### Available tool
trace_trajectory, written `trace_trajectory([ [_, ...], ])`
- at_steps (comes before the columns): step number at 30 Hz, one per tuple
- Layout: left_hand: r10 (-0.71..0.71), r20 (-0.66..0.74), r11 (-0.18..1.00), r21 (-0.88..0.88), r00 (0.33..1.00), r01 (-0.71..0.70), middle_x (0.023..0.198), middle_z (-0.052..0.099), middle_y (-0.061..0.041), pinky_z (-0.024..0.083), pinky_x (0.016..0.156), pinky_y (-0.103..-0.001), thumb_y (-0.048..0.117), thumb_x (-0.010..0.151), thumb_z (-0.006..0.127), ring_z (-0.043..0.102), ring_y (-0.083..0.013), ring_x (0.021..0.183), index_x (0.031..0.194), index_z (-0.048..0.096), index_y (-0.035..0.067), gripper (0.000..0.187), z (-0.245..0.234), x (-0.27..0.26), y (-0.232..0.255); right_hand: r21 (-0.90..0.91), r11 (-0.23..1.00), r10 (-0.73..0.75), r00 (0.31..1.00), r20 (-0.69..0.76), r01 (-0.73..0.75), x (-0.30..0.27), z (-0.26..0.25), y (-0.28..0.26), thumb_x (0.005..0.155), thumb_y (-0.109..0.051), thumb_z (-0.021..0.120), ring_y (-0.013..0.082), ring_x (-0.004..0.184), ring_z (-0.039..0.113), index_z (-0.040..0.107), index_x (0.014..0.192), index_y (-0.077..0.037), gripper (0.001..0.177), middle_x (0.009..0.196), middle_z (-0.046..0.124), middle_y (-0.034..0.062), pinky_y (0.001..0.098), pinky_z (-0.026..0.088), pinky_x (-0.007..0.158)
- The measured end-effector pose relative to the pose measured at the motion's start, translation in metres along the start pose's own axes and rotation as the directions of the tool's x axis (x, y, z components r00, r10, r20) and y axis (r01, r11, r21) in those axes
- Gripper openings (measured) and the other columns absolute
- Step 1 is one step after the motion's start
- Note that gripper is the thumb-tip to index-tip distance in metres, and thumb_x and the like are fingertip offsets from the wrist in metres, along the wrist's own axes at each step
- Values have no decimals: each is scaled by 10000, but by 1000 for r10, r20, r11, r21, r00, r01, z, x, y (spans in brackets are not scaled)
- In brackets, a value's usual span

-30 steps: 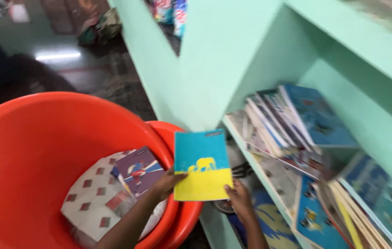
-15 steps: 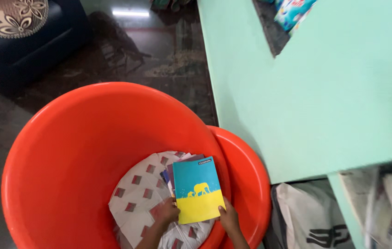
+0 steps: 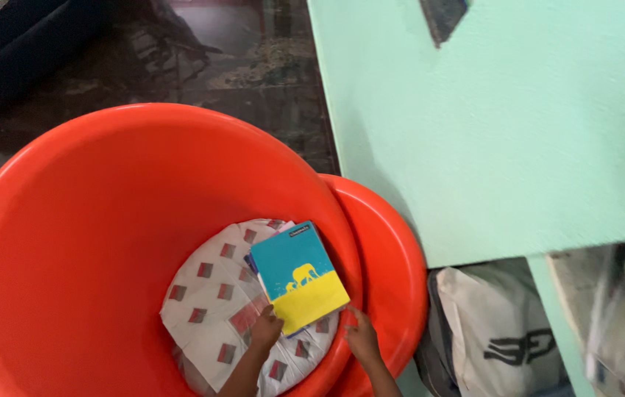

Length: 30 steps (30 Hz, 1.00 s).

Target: The person picks books from a cluttered shelf and places them into a red plastic basin. The person handles various books and notebooks one by one, transferring them from the shelf to the basin.

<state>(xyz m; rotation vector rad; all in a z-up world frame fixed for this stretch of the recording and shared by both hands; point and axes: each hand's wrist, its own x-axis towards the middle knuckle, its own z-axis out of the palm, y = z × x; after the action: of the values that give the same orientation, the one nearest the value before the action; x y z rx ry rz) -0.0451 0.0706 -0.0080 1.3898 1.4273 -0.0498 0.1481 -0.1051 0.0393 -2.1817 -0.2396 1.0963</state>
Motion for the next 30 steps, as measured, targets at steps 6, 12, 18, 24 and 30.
trace_trajectory([
  [6, 175, -48, 985, 12, 983, -175, 1215, 737, -147, 572, 897, -375, 244, 877, 656, 723, -274, 1043, 1347, 630, 107, 490, 37, -35, 17, 426, 892, -72, 977, -202, 154, -39, -60, 36, 926, 83, 422, 180, 1018, 739, 552, 1419, -48, 527, 1414, 609, 71, 315, 620, 811],
  [12, 276, 287, 924, -341, 917, -172, 1041, 756, -122, 574, 729, -346, 131, 896, 624, 704, -221, 827, 1292, 652, 49, 405, 142, -110, 41, 509, 734, -244, 874, -421, 450, -150, -165, 91, 1004, -45, 536, 194, 979, 746, 579, 1384, -13, 383, 1300, 691, 116, 327, 623, 815],
  [18, 639, 488, 764, -489, 595, -420, 982, 734, -111, 571, 720, -323, 176, 982, 651, 690, -172, 811, 1216, 679, 31, 276, 261, -286, 100, -99, 907, -296, 452, -841, 409, -396, -316, 119, 1002, -105, 619, 166, 767, 701, 759, 1195, -68, 242, 987, 808, 56, 307, 552, 672],
  [24, 870, 313, -239, -406, -380, -882, 1050, 700, -175, 563, 841, -467, 9, 925, 627, 682, -382, 965, 1134, 696, 46, 223, 292, -533, 222, -442, 877, -459, 59, -886, 187, -514, -470, 150, 1043, -113, 567, 337, 1169, 695, 679, 1299, -26, 293, 1310, 713, 188, 420, 549, 950],
  [30, 919, 286, -44, -612, -273, -790, 1075, 681, -174, 584, 797, -423, 11, 897, 603, 697, -331, 950, 1132, 682, 39, 250, 336, -640, 251, -703, 705, -688, 150, -710, -95, -491, -493, 174, 790, -406, 804, 425, 1192, 576, 608, 1283, 18, 680, 1245, 643, 237, 550, 433, 1042],
])
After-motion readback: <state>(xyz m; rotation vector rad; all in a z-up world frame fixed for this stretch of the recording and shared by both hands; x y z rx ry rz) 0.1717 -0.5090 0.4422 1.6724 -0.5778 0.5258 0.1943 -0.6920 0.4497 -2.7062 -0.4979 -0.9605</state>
